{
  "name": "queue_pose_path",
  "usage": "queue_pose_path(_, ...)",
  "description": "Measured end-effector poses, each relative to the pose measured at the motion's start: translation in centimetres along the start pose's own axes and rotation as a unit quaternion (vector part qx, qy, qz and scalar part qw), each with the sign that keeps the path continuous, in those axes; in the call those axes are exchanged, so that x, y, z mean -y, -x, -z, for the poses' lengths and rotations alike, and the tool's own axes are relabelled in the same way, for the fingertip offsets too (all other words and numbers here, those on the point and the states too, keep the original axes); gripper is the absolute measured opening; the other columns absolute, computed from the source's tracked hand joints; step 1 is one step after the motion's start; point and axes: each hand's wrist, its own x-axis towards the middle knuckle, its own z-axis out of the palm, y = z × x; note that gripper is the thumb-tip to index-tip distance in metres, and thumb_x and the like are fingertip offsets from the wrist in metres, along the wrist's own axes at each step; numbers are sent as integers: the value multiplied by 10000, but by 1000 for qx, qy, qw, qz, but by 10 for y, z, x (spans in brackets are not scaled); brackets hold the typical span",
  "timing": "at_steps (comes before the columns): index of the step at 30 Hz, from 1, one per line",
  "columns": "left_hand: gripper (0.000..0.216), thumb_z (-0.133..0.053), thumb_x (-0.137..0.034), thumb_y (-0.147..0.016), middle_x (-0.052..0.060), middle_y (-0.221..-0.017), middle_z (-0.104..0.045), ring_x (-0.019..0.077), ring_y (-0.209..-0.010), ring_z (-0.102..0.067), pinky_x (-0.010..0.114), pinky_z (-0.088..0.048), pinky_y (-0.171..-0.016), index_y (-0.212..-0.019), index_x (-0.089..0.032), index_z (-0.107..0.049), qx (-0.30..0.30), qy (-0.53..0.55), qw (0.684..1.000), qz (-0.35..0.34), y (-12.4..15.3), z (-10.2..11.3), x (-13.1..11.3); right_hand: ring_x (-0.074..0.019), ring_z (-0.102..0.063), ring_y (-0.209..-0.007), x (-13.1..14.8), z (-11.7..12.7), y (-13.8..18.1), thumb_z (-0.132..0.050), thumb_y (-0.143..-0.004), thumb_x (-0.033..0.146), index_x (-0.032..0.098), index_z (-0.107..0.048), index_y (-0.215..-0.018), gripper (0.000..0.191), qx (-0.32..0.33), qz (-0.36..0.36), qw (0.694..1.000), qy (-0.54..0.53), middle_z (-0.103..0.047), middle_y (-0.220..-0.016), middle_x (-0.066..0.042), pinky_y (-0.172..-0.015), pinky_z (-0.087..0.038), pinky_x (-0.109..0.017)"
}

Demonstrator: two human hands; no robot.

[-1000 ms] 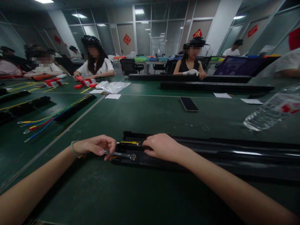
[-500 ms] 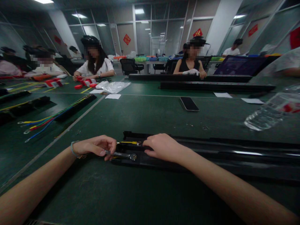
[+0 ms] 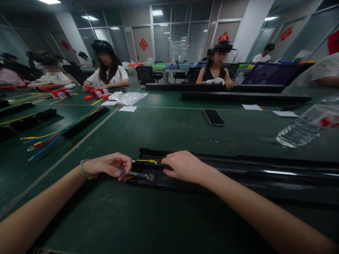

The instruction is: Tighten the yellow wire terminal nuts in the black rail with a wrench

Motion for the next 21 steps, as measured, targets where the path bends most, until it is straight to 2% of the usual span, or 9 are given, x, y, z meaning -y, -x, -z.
queue_pose_path(21,208,-612,-279,-714,29,-698,-550,128,-616,-503,210,-395,-557,-821,-113,-547,-14,-37,999,4,1,0,1,-151,-573,-715,0,0,-1,-453,-771,315,182,-596,-907,238,-2,-2,1000,11,-632,-847,-44,-620,-450,-276)
